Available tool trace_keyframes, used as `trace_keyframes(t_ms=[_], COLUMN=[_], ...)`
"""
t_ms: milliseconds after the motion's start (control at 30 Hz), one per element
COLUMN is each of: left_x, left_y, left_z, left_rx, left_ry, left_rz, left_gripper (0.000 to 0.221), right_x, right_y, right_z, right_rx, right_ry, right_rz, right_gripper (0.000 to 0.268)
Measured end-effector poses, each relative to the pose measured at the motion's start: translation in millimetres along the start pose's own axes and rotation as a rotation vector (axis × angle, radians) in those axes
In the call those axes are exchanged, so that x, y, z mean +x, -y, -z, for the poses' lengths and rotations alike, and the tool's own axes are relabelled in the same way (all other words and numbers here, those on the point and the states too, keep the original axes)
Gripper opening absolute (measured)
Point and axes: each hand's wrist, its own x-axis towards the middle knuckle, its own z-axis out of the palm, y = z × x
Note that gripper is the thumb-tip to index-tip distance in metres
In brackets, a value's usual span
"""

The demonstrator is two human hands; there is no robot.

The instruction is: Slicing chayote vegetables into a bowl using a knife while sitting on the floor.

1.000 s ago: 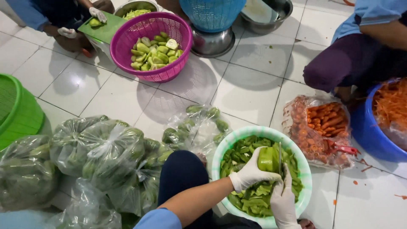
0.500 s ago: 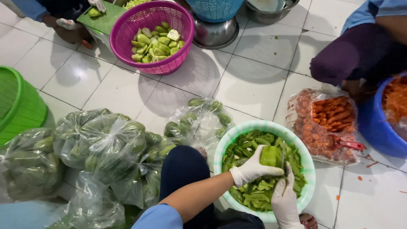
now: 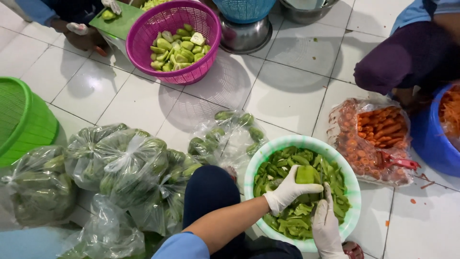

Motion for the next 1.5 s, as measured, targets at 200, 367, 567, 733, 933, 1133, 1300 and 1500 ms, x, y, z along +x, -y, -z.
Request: trace_keyframes(t_ms=[200,367,567,733,933,1133,1300,1500], left_x=[10,-6,-5,-8,-7,-3,-1,1], left_y=[17,3,4,-1,0,6,8,13], left_z=[6,-2,-3,-6,-6,-4,-5,-4], left_rx=[-0.044,0.063,0.057,0.053,0.048,0.052,0.029,-0.034], left_ry=[0.034,0.075,0.015,0.001,-0.006,-0.012,-0.028,-0.054], left_rz=[-0.046,-0.154,-0.113,-0.069,-0.056,-0.052,-0.045,-0.027], left_gripper=[0.085,0.092,0.09,0.086,0.083,0.082,0.082,0.075], right_x=[-5,-1,7,6,9,4,3,0], right_y=[8,6,-16,-17,-25,-16,-15,-11], right_z=[-2,-2,-9,-8,-9,-7,-4,-2], right_rx=[-0.032,0.089,0.133,0.131,0.133,0.138,0.062,0.089], right_ry=[-0.001,-0.046,-0.095,-0.092,-0.08,-0.051,-0.041,-0.004], right_rz=[-0.139,-0.156,0.085,0.074,0.12,-0.01,-0.055,-0.08], right_gripper=[0.057,0.056,0.052,0.054,0.053,0.054,0.056,0.057])
